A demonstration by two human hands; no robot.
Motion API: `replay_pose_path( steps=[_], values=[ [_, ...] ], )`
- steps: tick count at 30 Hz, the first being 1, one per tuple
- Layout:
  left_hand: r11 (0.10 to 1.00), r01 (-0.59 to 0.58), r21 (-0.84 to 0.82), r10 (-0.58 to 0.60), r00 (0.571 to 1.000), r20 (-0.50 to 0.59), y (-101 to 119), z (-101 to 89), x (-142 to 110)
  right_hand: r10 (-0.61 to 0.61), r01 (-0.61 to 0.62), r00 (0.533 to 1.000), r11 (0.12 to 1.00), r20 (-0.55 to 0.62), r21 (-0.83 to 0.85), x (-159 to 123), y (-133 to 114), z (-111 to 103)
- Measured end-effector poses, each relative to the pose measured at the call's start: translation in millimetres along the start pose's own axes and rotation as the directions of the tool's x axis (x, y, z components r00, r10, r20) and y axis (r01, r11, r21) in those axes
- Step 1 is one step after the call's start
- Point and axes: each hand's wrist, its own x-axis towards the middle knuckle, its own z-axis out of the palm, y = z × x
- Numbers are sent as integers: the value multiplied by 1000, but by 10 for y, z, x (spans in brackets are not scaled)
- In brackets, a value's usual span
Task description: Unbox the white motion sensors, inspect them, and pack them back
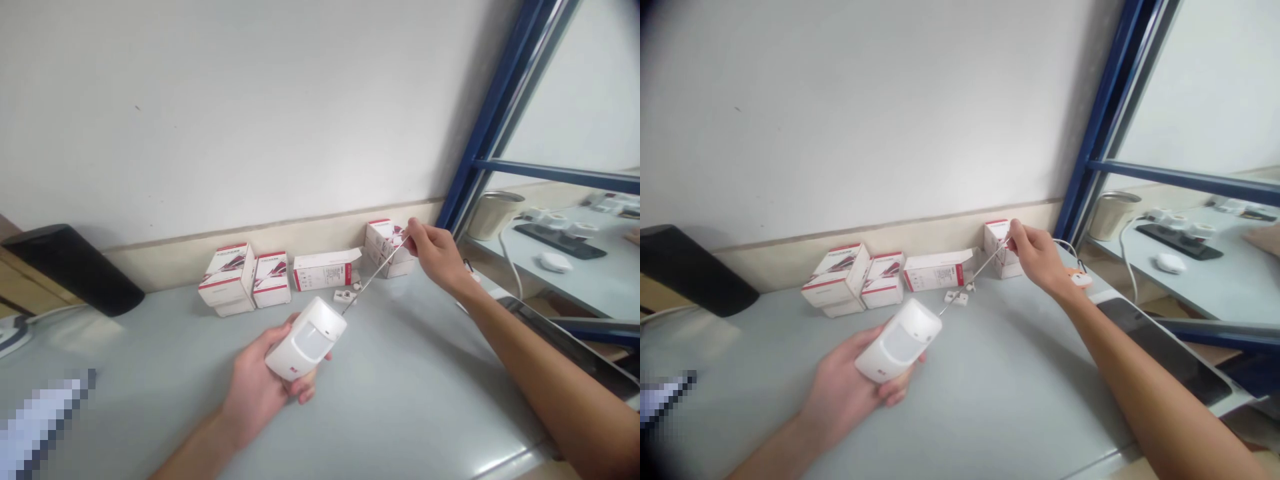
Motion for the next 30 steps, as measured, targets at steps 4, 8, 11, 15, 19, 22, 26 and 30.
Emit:
replay_pose_path(
  steps=[4, 8, 11, 15, 19, 22, 26, 30],
  values=[
    [999, 8, -43, -6, 998, 64, -5, -42, 3, 47, -44, 998, 995, -36, 85, -24, 2, 60],
    [998, 0, -55, 2, 999, 42, -16, -52, 5, 97, -92, 995, 975, -15, 203, -60, -5, 138],
    [999, -16, -37, 17, 999, 28, -22, -52, 8, 64, -72, 996, 988, 60, 137, -114, -53, 190],
    [999, -25, -21, 25, 1000, 4, -18, -39, 5, 31, -42, 985, 997, 169, 62, -216, -126, 265],
    [999, -39, -13, 39, 999, -1, -15, -34, 3, 16, -33, 971, 997, 239, 66, -310, -174, 337],
    [999, -39, -18, 39, 999, -15, -18, -35, 7, -3, -17, 956, 998, 293, 66, -368, -226, 371],
    [999, -46, -27, 45, 998, -40, -16, -35, 10, -53, 19, 909, 996, 414, 86, -455, -306, 423],
    [999, -42, -28, 40, 998, -39, -14, -49, 13, -108, 38, 854, 989, 510, 145, -570, -348, 511]
  ],
)
